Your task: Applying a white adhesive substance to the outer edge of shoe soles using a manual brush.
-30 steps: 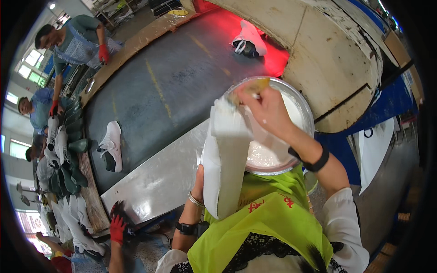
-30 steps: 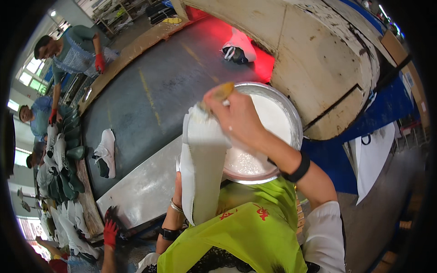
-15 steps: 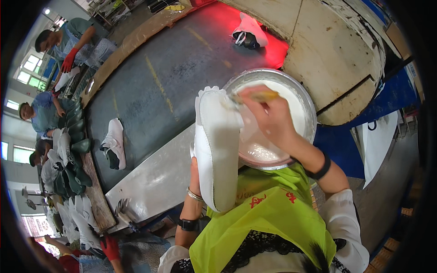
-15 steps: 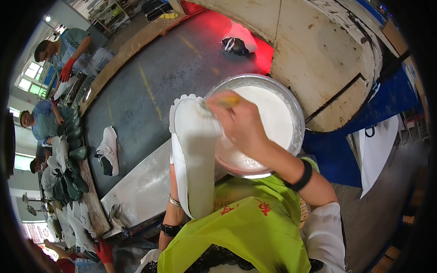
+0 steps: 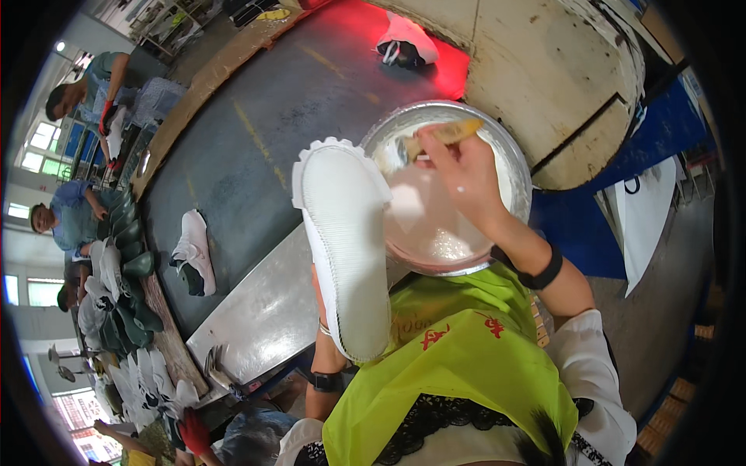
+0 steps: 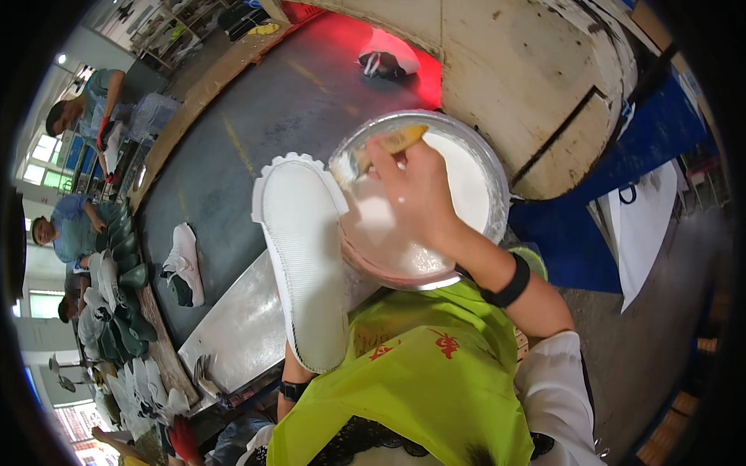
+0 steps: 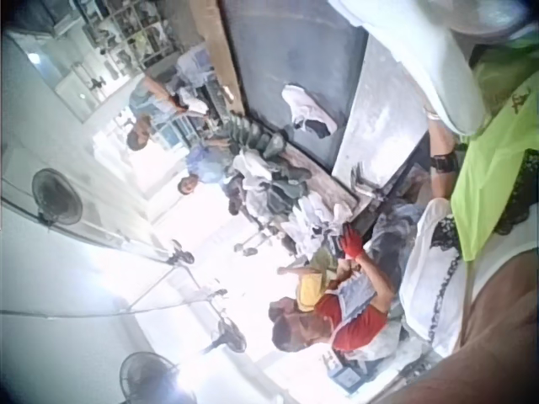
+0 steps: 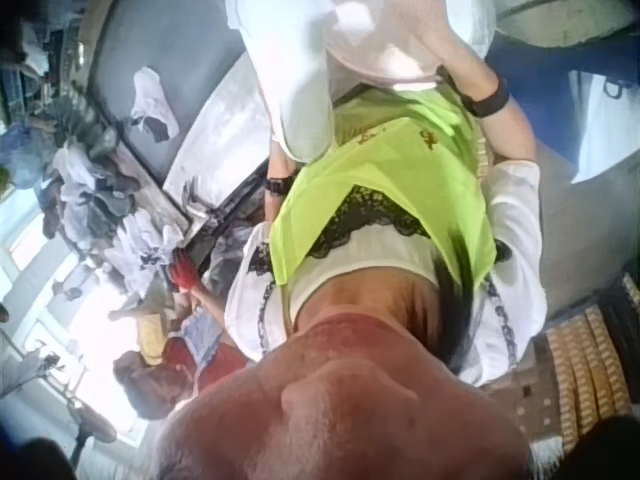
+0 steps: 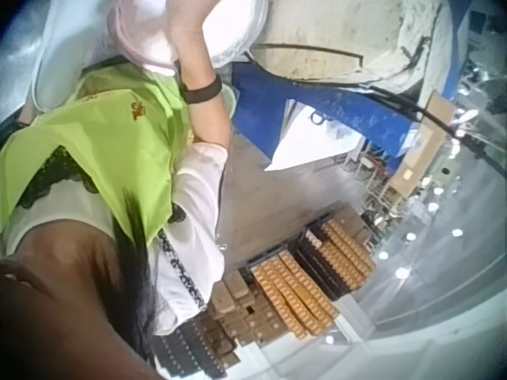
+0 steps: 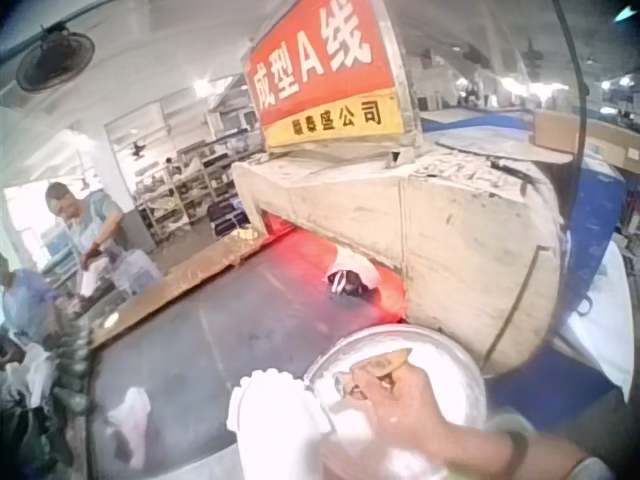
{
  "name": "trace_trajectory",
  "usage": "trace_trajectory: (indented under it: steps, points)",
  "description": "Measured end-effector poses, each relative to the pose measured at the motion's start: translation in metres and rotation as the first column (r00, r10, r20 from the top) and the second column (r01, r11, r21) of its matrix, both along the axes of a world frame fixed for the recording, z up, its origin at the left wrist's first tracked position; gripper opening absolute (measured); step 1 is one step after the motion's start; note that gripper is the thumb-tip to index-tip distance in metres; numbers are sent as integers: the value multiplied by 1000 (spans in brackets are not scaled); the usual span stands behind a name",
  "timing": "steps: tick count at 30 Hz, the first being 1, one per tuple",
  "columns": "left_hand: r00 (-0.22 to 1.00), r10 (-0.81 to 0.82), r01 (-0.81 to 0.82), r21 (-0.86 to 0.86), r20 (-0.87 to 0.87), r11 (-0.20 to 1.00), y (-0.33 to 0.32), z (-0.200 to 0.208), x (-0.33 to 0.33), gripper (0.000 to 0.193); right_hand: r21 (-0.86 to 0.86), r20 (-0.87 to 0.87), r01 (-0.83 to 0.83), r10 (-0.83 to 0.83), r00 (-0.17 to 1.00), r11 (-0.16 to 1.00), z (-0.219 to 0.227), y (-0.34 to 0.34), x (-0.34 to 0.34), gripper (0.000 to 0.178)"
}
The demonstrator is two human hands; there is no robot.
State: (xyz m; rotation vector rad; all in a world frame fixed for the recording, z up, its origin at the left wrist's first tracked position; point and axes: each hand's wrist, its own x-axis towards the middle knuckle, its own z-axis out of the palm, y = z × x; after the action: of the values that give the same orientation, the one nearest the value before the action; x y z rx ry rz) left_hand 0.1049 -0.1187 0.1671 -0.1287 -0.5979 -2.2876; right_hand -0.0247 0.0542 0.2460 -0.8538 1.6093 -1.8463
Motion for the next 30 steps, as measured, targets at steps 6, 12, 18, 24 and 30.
trace_trajectory:
  steps: [6, 12, 18, 24, 30]
  points:
    - [862, 322, -202, -318, 392, 926, 40, 14, 16, 26, 453, -555, 145, 151, 818, 879, -75, 18, -45, 19]
    - [214, 846, 154, -872, 488, 464, 60, 50, 1, 31, 315, -395, 6, 126, 910, 949, -38, 24, -24, 18]
    - [-167, 963, 809, -588, -210, 12, 92, 87, -28, 41, -169, -57, -32, 22, 998, 985, 10, -12, -15, 16]
    - [-151, 973, 894, -443, -172, 61, 73, 110, -53, 34, 130, 32, 48, -53, 998, 990, -11, 30, 6, 17]
    - [-142, 983, 970, -214, -119, 114, 75, 114, -46, 25, 40, -73, 100, -97, 993, 994, 2, 27, -4, 23]
